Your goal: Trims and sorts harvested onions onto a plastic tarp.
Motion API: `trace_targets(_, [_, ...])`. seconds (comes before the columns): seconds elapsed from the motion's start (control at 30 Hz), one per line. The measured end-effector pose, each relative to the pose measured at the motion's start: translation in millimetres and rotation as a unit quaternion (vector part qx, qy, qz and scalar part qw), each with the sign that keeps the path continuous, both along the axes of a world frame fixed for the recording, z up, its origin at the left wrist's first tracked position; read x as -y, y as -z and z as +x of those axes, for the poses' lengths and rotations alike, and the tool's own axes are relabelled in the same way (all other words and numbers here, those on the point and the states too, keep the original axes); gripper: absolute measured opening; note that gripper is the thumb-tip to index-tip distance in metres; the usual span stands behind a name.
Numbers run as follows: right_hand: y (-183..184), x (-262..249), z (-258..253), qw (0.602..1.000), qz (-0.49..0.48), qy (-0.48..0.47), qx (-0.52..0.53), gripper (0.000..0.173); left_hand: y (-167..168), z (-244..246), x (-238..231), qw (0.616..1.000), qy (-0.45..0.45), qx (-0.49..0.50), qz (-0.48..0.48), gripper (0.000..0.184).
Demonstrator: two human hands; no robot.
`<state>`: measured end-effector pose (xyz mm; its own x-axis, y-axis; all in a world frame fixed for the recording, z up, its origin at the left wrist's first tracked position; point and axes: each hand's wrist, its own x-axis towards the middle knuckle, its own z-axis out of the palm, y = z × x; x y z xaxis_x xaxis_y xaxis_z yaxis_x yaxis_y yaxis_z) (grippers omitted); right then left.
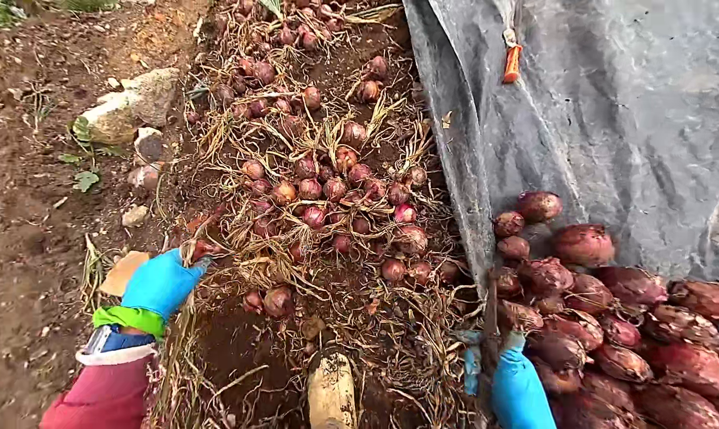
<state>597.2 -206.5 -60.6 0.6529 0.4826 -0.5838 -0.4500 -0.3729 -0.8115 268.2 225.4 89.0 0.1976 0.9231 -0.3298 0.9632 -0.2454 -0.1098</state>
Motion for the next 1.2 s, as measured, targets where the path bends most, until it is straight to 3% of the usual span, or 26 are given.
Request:
trace_targets(0.03, [5,1,-11,1.000,-0.001,-0.008,-0.024,0.083,13,-31,2,0.992,-0.013,-0.122,-0.043,0.055])
trace_targets(0.07, [9,-1,-23,0.999,-0.002,-0.018,-0.047,0.082,26,-50,13,0.980,-0.030,-0.176,-0.085,0.068])
trace_targets(0.1, [14,-5,-33,0.997,0.002,-0.030,-0.064,0.082,39,-58,27,0.981,-0.032,-0.157,-0.112,0.074])
trace_targets(0.17, [22,-10,-58,0.995,0.011,-0.058,-0.086,0.085,65,-47,63,0.986,-0.048,0.025,-0.159,0.058])
trace_targets(0.23, [20,-10,-78,0.990,0.010,-0.100,-0.100,0.085,114,-20,96,0.946,-0.107,0.231,-0.200,0.046])
trace_targets(0.27, [19,-15,-84,0.988,0.003,-0.119,-0.102,0.084,145,-5,102,0.925,-0.134,0.292,-0.204,0.049])
trace_targets(0.33, [14,-18,-96,0.983,-0.015,-0.147,-0.109,0.077,198,11,104,0.936,-0.145,0.263,-0.184,0.069])
trace_targets(0.4, [9,-17,-100,0.980,-0.023,-0.163,-0.111,0.067,217,11,100,0.963,-0.114,0.167,-0.180,0.091])
trace_targets(0.47, [6,-13,-98,0.978,-0.043,-0.171,-0.109,0.059,218,3,102,0.972,-0.072,0.088,-0.206,0.107])
trace_targets(0.57, [14,-9,-100,0.980,-0.062,-0.129,-0.138,0.059,208,1,109,0.972,-0.030,0.001,-0.235,0.113])
trace_targets(0.67, [28,-4,-114,0.981,-0.054,-0.057,-0.179,0.074,193,17,98,0.953,0.065,-0.107,-0.275,0.105])
trace_targets(0.77, [27,-4,-126,0.981,-0.036,-0.057,-0.184,0.080,156,27,65,0.926,0.164,-0.169,-0.295,0.089])
trace_targets(0.83, [19,-4,-125,0.983,-0.028,-0.089,-0.160,0.080,117,31,41,0.950,0.139,-0.111,-0.258,0.084])
trace_targets(0.9, [12,2,-131,0.982,-0.026,-0.108,-0.153,0.080,73,29,22,0.971,0.097,0.027,-0.216,0.082])
trace_targets(0.97, [16,0,-133,0.981,-0.033,-0.100,-0.161,0.081,48,35,15,0.969,0.067,0.154,-0.178,0.078])
trace_targets(1.07, [25,-5,-134,0.982,-0.047,-0.088,-0.160,0.082,76,63,35,0.971,0.043,0.191,-0.139,0.067])
trace_targets(1.2, [17,-7,-134,0.981,-0.051,-0.108,-0.152,0.079,172,94,56,0.967,0.077,0.011,-0.243,0.077])
